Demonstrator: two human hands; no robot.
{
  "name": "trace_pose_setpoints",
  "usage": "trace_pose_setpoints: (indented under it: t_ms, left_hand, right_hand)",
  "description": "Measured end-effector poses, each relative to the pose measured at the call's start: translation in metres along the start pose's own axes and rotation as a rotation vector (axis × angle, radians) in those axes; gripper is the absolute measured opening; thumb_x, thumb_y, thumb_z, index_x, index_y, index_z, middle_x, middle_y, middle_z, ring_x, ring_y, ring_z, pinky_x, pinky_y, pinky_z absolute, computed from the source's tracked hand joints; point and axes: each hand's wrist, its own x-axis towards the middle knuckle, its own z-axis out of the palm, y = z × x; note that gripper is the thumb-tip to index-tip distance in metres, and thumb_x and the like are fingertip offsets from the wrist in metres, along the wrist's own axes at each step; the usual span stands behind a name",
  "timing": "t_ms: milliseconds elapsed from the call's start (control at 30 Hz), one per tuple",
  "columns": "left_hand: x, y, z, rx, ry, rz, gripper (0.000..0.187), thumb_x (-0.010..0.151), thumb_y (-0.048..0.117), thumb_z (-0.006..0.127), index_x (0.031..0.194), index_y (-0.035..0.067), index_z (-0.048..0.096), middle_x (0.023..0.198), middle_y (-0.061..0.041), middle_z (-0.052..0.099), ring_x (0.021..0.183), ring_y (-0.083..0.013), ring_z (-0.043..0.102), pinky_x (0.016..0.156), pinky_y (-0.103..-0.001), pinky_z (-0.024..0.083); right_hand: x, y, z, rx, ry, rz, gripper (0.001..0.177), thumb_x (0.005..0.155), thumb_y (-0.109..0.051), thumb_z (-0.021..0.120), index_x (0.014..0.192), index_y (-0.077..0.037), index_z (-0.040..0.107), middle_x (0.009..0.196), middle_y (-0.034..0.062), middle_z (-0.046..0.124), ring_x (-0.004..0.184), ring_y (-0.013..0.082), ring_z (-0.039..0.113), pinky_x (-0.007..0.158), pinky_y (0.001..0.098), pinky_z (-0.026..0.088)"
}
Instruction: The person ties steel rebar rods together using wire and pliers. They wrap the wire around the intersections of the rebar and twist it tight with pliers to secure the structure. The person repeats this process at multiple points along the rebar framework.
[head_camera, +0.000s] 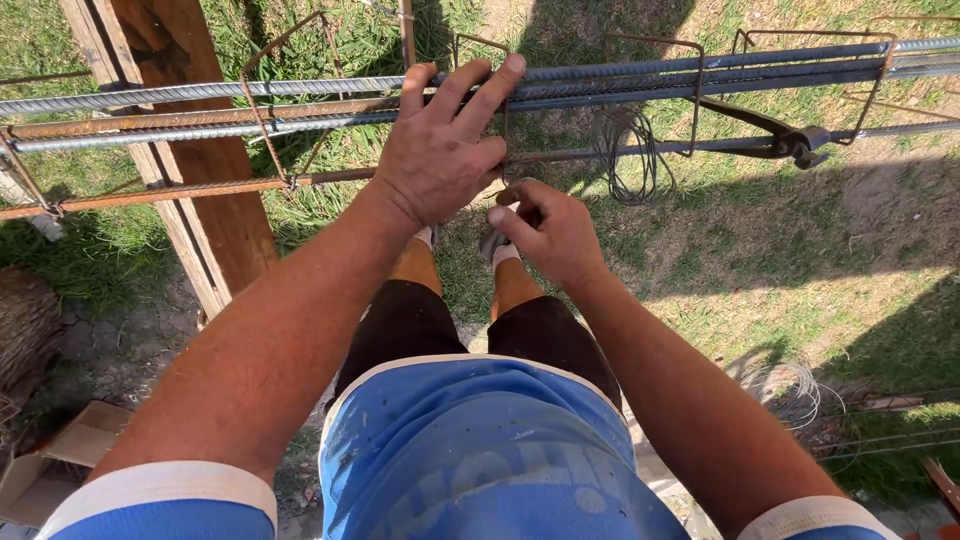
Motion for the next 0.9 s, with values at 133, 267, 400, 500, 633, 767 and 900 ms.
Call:
trace_pose_setpoints:
  t_ms: [133, 267, 400, 500, 633, 767, 900]
  left_hand:
    - [0.001, -0.001, 0.000, -0.003, -0.022, -0.009, 0.034, 0.096, 0.045, 0.099, 0.085, 0.023, 0.076, 0.182, -0.014, 0.043, 0.151, -0.0389, 0.059, 0.113, -0.067, 0.045]
    - [0.000, -0.003, -0.003, 0.021, -0.072, -0.010, 0.039, 0.091, 0.057, 0.101, 0.086, 0.025, 0.079, 0.183, -0.011, 0.042, 0.150, -0.0375, 0.060, 0.110, -0.067, 0.045]
    - [0.001, -0.007, -0.004, 0.026, -0.099, 0.001, 0.038, 0.086, 0.056, 0.101, 0.090, 0.025, 0.080, 0.184, -0.012, 0.041, 0.151, -0.0391, 0.058, 0.111, -0.066, 0.044]
    - [-0.002, -0.005, -0.006, 0.034, -0.091, -0.011, 0.044, 0.083, 0.058, 0.106, 0.090, 0.023, 0.080, 0.184, -0.010, 0.042, 0.152, -0.0381, 0.059, 0.107, -0.065, 0.048]
    - [0.001, -0.005, -0.012, 0.002, -0.090, -0.031, 0.039, 0.081, 0.055, 0.105, 0.092, 0.025, 0.083, 0.182, -0.010, 0.046, 0.149, -0.0403, 0.061, 0.108, -0.065, 0.046]
    - [-0.002, -0.003, -0.013, -0.065, -0.111, -0.059, 0.037, 0.083, 0.049, 0.104, 0.094, 0.021, 0.083, 0.184, -0.012, 0.043, 0.153, -0.0429, 0.056, 0.113, -0.070, 0.043]
    - [-0.004, -0.001, -0.007, -0.016, -0.108, -0.052, 0.040, 0.083, 0.057, 0.105, 0.087, 0.024, 0.082, 0.184, -0.007, 0.044, 0.151, -0.0393, 0.059, 0.110, -0.067, 0.046]
  right_hand:
    - [-0.044, 0.063, -0.036, 0.187, -0.041, 0.364, 0.051, 0.100, -0.047, 0.075, 0.138, -0.012, 0.074, 0.098, 0.0043, 0.074, 0.085, 0.0159, 0.066, 0.079, 0.0344, 0.055]
    - [-0.063, 0.148, -0.084, 0.499, 0.605, 0.821, 0.041, 0.109, -0.022, 0.077, 0.144, -0.016, 0.057, 0.117, 0.0010, 0.073, 0.089, 0.0116, 0.067, 0.065, 0.0250, 0.056]
    - [-0.025, 0.169, -0.127, 0.607, 0.682, 0.588, 0.059, 0.098, -0.007, 0.066, 0.155, -0.020, 0.056, 0.133, 0.0029, 0.060, 0.108, 0.0152, 0.061, 0.077, 0.0276, 0.059]
    - [-0.009, 0.199, -0.131, 0.568, 0.736, 0.537, 0.022, 0.099, -0.022, 0.080, 0.121, -0.020, 0.078, 0.120, -0.0060, 0.081, 0.110, 0.0140, 0.074, 0.077, 0.0269, 0.068]
    - [-0.014, 0.238, -0.139, 0.090, 0.695, 0.265, 0.018, 0.114, -0.025, 0.082, 0.113, -0.009, 0.090, 0.090, -0.0015, 0.080, 0.079, 0.0116, 0.069, 0.064, 0.0352, 0.054]
    - [-0.032, 0.214, -0.159, 0.028, 0.606, 0.104, 0.025, 0.121, -0.024, 0.071, 0.117, -0.006, 0.088, 0.102, 0.0045, 0.084, 0.092, 0.0173, 0.077, 0.076, 0.0384, 0.059]
    - [-0.039, 0.195, -0.203, 0.290, 0.835, 0.008, 0.024, 0.127, -0.021, 0.063, 0.111, -0.004, 0.071, 0.090, 0.0112, 0.073, 0.082, 0.0199, 0.070, 0.075, 0.0364, 0.059]
